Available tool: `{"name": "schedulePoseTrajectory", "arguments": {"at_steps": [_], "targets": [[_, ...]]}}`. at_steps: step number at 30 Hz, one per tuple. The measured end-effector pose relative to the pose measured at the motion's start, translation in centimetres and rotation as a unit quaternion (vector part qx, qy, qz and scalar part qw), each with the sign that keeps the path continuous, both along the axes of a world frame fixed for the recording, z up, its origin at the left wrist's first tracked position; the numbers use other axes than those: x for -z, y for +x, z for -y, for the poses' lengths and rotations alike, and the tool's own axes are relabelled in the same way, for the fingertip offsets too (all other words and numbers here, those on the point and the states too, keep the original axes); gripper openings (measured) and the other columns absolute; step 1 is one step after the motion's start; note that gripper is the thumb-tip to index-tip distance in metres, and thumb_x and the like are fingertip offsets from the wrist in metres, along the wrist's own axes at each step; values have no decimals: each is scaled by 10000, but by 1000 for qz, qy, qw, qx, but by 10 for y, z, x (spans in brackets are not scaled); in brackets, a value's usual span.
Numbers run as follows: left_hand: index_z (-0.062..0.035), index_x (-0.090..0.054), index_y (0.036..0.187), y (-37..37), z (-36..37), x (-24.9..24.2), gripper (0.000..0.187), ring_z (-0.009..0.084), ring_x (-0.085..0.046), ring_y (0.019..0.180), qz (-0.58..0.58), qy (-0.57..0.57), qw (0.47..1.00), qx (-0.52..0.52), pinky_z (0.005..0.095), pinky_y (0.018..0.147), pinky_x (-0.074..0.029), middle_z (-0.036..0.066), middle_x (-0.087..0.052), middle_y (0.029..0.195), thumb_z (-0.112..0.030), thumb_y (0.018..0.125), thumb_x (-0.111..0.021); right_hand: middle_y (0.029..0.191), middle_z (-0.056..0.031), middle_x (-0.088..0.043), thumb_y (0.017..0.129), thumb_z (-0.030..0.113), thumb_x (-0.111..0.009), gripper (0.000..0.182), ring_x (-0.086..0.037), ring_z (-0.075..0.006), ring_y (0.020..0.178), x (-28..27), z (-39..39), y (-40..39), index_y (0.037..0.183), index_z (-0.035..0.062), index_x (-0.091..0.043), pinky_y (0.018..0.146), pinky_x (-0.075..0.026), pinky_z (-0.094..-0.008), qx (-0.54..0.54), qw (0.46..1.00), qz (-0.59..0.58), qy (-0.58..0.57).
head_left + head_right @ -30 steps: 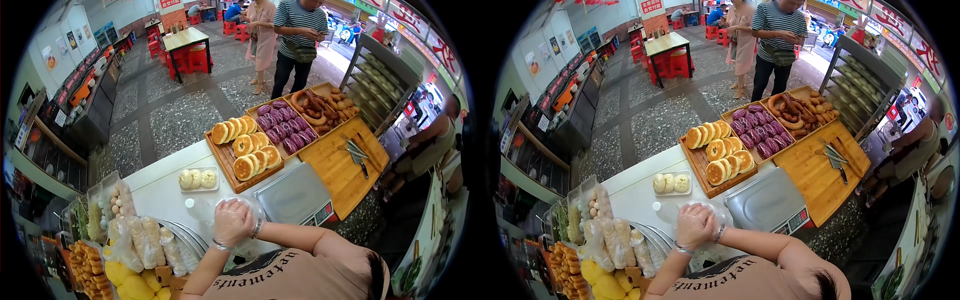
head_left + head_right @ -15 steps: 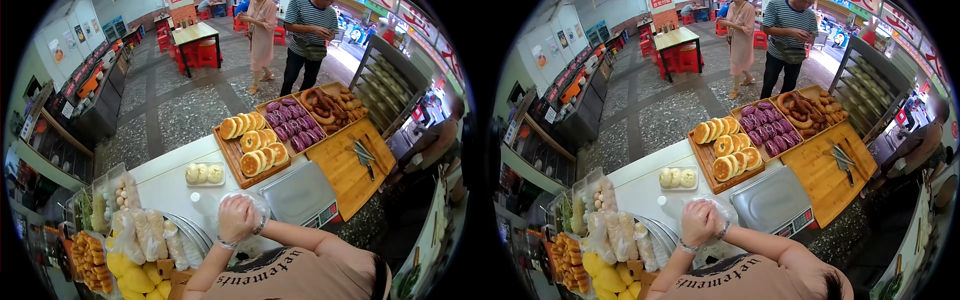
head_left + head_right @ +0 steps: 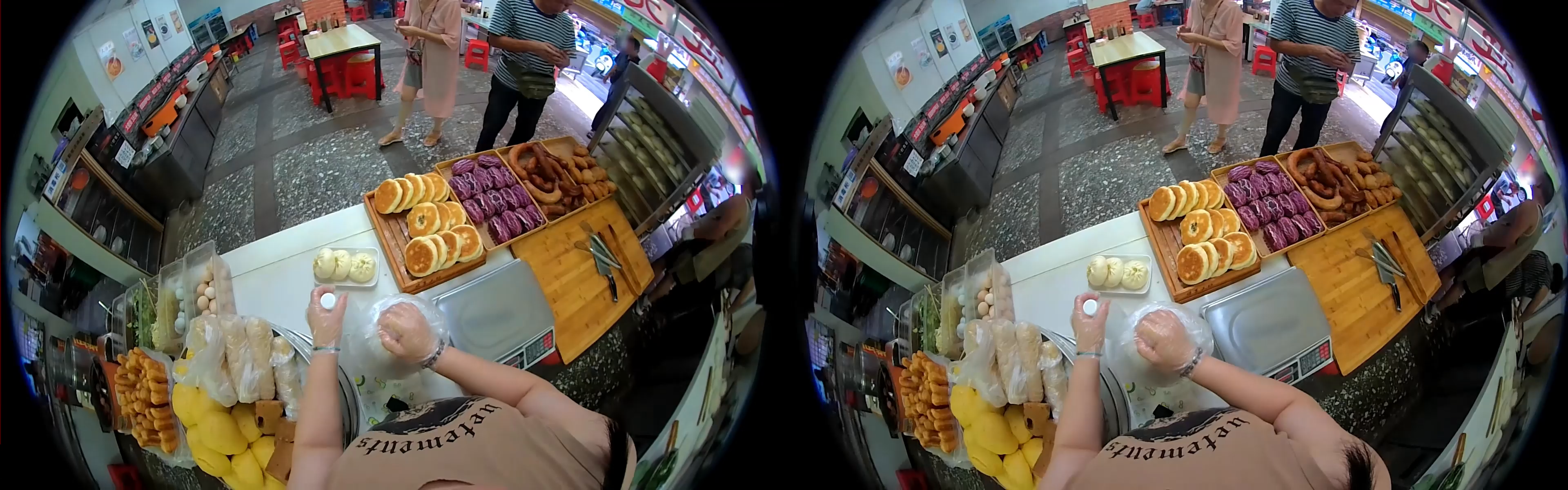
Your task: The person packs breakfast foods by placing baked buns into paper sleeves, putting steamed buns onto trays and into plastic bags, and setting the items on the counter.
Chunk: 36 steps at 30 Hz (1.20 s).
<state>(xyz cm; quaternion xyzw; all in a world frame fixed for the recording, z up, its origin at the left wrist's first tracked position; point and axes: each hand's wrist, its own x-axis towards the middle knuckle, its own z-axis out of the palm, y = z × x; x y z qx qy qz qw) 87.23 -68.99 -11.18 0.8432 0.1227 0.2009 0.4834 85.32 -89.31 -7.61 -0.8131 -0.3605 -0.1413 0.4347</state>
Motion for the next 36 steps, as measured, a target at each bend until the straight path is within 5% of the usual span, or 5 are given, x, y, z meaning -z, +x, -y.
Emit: {"name": "schedulePoseTrajectory", "arguments": {"at_steps": [6, 18, 29, 33, 36], "targets": [[-29, -626, 880, -6, 0, 22, 179, 159, -601, 711, 28, -65, 997, -32, 308, 681, -488, 76, -637, 765, -140, 763, -706, 823, -123, -576, 731, 147, -608, 136, -551, -312, 819, -3, -1, -5, 827, 56, -579, 768, -426, -424, 11, 1000, -2, 9], [-16, -624, 876, -51, -2, -4, 153, 180, -618, 791, 27, -69, 996, -44, 311, 741, -491, 104, -659, 857, -106, 764, -677, 835, -144, -586, 739, 154, -608, 156, -554, -327, 825, -2, -1, -4, 850, 48, -578, 771, -428, -436, 14, 1000, 3, -2], [-17, -627, 906, -137, -6, -225, 147, 174, -600, 913, 179, -94, 979, 17, 315, 855, -468, 92, -649, 922, -58, 765, -642, 1035, -174, -599, 794, 226, -622, 286, -547, -338, 1005, -8, 12, 2, 1011, 41, -595, 911, -406, -437, -75, 995, -23, -56], [-16, -627, 888, -215, 11, -275, 150, 224, -590, 963, 286, -71, 956, 10, 368, 907, -445, 119, -634, 928, -27, 739, -617, 1230, -189, -534, 838, 266, -603, 382, -470, -379, 1178, -48, 31, 5, 1125, 15, -575, 1017, -340, -453, 2, 995, 99, 16], [-12, -629, 884, -287, 29, -297, 160, 228, -603, 933, 310, -40, 950, -7, 360, 880, -460, 130, -640, 920, -26, 725, -622, 1194, -210, -547, 864, 200, -547, 315, -485, -340, 1168, -102, 35, -24, 1097, -10, -572, 1014, -346, -430, -114, 972, 44, 200]]}}
